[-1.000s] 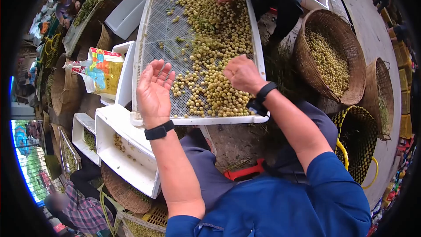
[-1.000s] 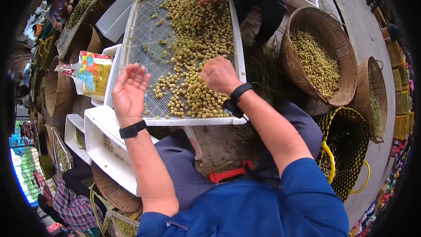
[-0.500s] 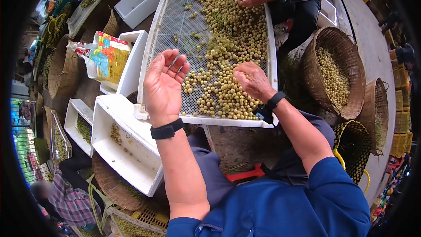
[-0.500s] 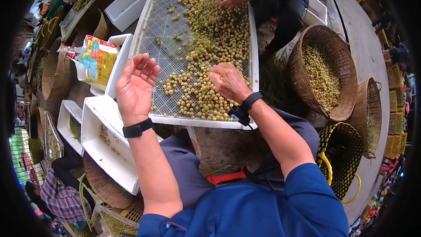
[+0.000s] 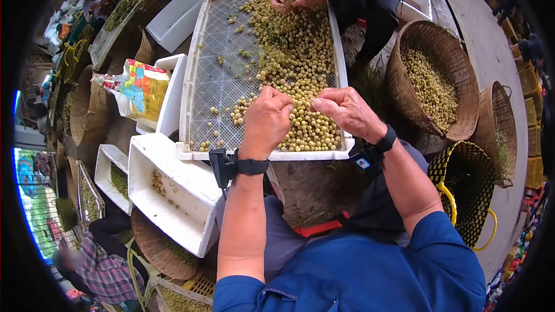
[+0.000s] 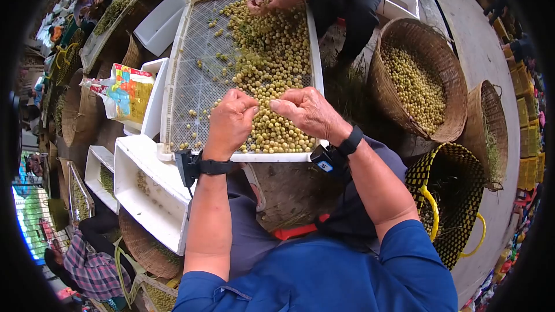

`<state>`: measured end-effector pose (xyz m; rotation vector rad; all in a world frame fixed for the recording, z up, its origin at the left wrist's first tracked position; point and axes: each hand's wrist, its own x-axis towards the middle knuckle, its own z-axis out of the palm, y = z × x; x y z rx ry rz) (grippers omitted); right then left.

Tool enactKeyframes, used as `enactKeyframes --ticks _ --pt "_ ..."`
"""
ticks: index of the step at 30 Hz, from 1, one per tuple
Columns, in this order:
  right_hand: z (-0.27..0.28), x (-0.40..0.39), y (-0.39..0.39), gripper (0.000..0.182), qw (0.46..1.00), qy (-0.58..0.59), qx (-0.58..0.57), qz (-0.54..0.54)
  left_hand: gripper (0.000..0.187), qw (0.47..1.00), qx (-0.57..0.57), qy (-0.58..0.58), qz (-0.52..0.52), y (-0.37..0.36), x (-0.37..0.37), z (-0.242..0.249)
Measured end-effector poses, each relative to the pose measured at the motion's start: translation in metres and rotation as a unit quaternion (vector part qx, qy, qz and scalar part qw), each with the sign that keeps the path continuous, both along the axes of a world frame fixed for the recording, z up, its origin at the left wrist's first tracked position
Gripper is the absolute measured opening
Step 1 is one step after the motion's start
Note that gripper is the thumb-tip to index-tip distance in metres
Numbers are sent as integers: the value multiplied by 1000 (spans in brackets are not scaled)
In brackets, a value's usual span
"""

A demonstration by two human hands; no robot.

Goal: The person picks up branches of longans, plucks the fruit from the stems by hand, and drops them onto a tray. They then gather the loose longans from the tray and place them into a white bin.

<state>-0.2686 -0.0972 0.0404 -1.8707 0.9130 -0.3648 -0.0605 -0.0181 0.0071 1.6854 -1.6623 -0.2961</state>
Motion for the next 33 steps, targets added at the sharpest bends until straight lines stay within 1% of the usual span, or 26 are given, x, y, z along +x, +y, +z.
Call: enactKeyframes --ticks 2,3,4,6,7,8,10,11,12,14,15,16,18,22,24,25,29,32,33 --pt "-6 -5 -4 38 992 -88 85 -17 14 998 46 34 -41 -2 -5 -3" --pt "-1 -5 -5 42 982 -161 88 -34 10 995 43 56 -69 -4 -5 -1" --pt "2 -8 -10 44 965 -218 145 -32 10 994 47 55 -76 -5 -6 1" --pt "11 -12 -14 43 917 -312 237 -72 11 972 131 190 -50 -6 -8 8" --pt "11 -15 -19 39 903 -326 267 -86 17 951 151 262 -57 -8 -8 6" --pt "10 -17 -20 39 902 -328 266 -89 17 951 153 261 -61 -9 -9 8" --pt "3 -18 -19 34 924 -262 235 -150 18 884 185 428 -30 -13 -12 16" --pt "-4 -17 -18 28 943 -216 212 -142 19 871 187 452 -44 -14 -10 16" --pt "-5 -15 -12 31 956 -184 197 -119 19 871 188 452 -47 -15 -11 17" --pt "-15 -9 -2 34 967 -147 197 -70 18 838 181 512 -56 -15 -10 20" --pt "-18 -3 4 34 967 -167 186 -53 17 824 183 533 -65 -16 -9 19" --pt "-19 -2 8 33 963 -156 218 -42 17 824 183 533 -65 -16 -9 19" --pt "-18 -1 12 30 952 -157 259 -32 15 804 173 564 -70 -15 -9 21" --pt "-13 2 15 26 935 -182 302 -37 12 787 185 585 -71 -10 -3 21" --pt "-15 2 13 25 873 -267 404 -57 9 784 178 591 -68 -9 0 19" --pt "-15 2 12 26 855 -287 428 -64 9 784 178 591 -68 -9 1 19" --pt "-17 8 13 25 861 -298 407 -65 9 787 167 591 -61 -8 3 19" --pt "-27 10 12 24 873 -299 383 -43 8 794 149 587 -58 -7 2 20" --pt "-28 12 12 23 885 -274 374 -45 8 800 132 583 -55 -7 2 20"
